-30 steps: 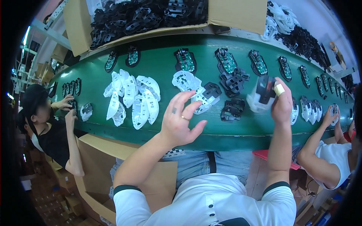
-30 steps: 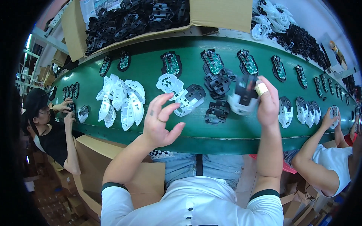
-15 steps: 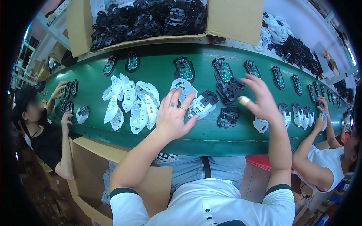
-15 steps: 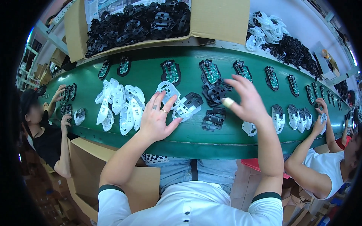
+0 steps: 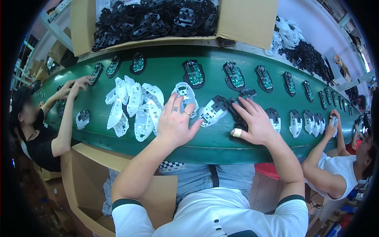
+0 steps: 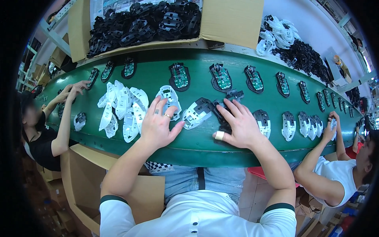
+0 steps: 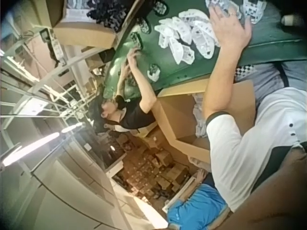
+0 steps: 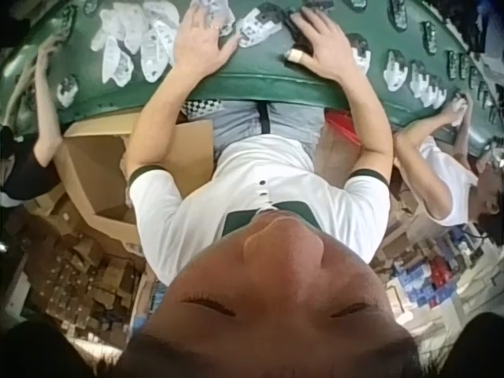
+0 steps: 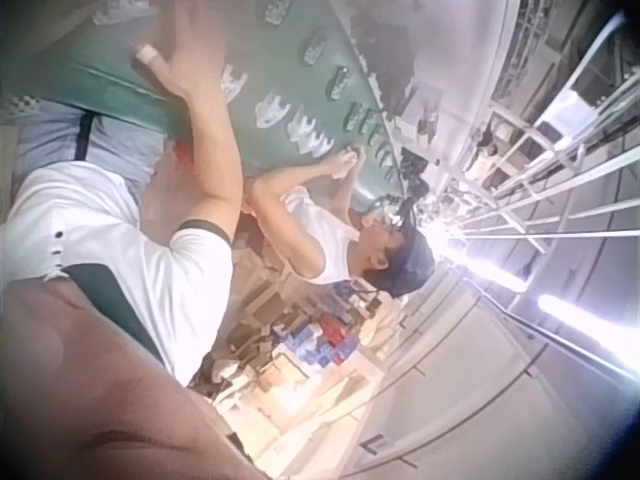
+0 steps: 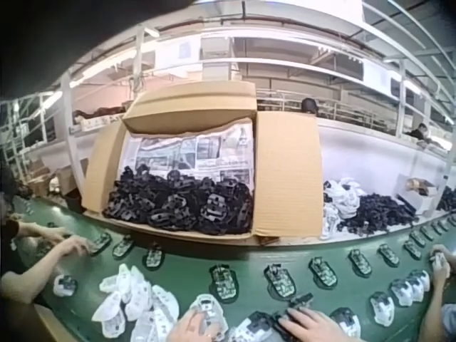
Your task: The person takes computer mouse shells from a cardboard box, places them onto the conveyor belt, and assembles mouse housings by fitting the plastic shells and internal frame pieces together by hand.
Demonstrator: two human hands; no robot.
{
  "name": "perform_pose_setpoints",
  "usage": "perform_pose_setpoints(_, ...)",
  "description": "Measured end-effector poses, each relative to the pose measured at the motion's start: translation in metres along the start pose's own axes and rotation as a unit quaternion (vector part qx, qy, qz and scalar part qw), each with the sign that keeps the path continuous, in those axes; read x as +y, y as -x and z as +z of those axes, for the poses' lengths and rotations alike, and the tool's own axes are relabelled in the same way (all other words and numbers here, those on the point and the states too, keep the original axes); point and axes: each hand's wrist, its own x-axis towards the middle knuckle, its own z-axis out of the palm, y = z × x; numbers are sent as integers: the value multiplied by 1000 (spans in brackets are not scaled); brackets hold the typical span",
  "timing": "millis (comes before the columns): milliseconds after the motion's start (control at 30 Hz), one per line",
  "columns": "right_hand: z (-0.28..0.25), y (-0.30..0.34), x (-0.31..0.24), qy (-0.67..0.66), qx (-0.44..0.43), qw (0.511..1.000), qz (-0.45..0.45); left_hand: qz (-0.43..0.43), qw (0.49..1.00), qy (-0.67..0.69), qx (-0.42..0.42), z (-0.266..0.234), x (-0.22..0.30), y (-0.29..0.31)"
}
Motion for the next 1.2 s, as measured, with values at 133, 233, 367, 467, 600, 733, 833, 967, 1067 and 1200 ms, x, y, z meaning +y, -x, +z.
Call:
perform_pose_setpoints(133,-10,7,-15,1,-30,1000,-11,-5,999,-42,4,-3,-21,1)
perform_pose_setpoints(233,-3,9,-19,-5,-16,1000,-5,2,997,-73,17,-7,-40,-3)
perform_pose_setpoints(367,12,9,-16,-29,60,998,-7,-12,992,-128,12,-14,-60,-10)
perform_pose_setpoints(467,22,9,-14,-47,110,993,-12,-27,986,-163,7,-18,-76,-11)
perform_pose_setpoints(600,27,8,-13,-74,141,986,-42,-52,977,-206,25,-21,-90,-12)
perform_pose_setpoints(733,31,2,-11,-73,154,984,-39,-53,974,-219,29,-22,-92,-10)
perform_pose_setpoints(833,33,-2,-8,-94,168,981,-35,-49,973,-221,31,-21,-93,-10)
perform_pose_setpoints(967,23,-8,-1,-164,203,965,-18,-47,975,-214,31,-22,-95,-9)
perform_pose_setpoints(1067,9,-18,-10,-211,231,949,19,-48,976,-213,17,-25,-97,-7)
perform_pose_setpoints(1200,3,-49,-42,-224,244,941,-74,-52,974,-219,14,-24,-95,-8)
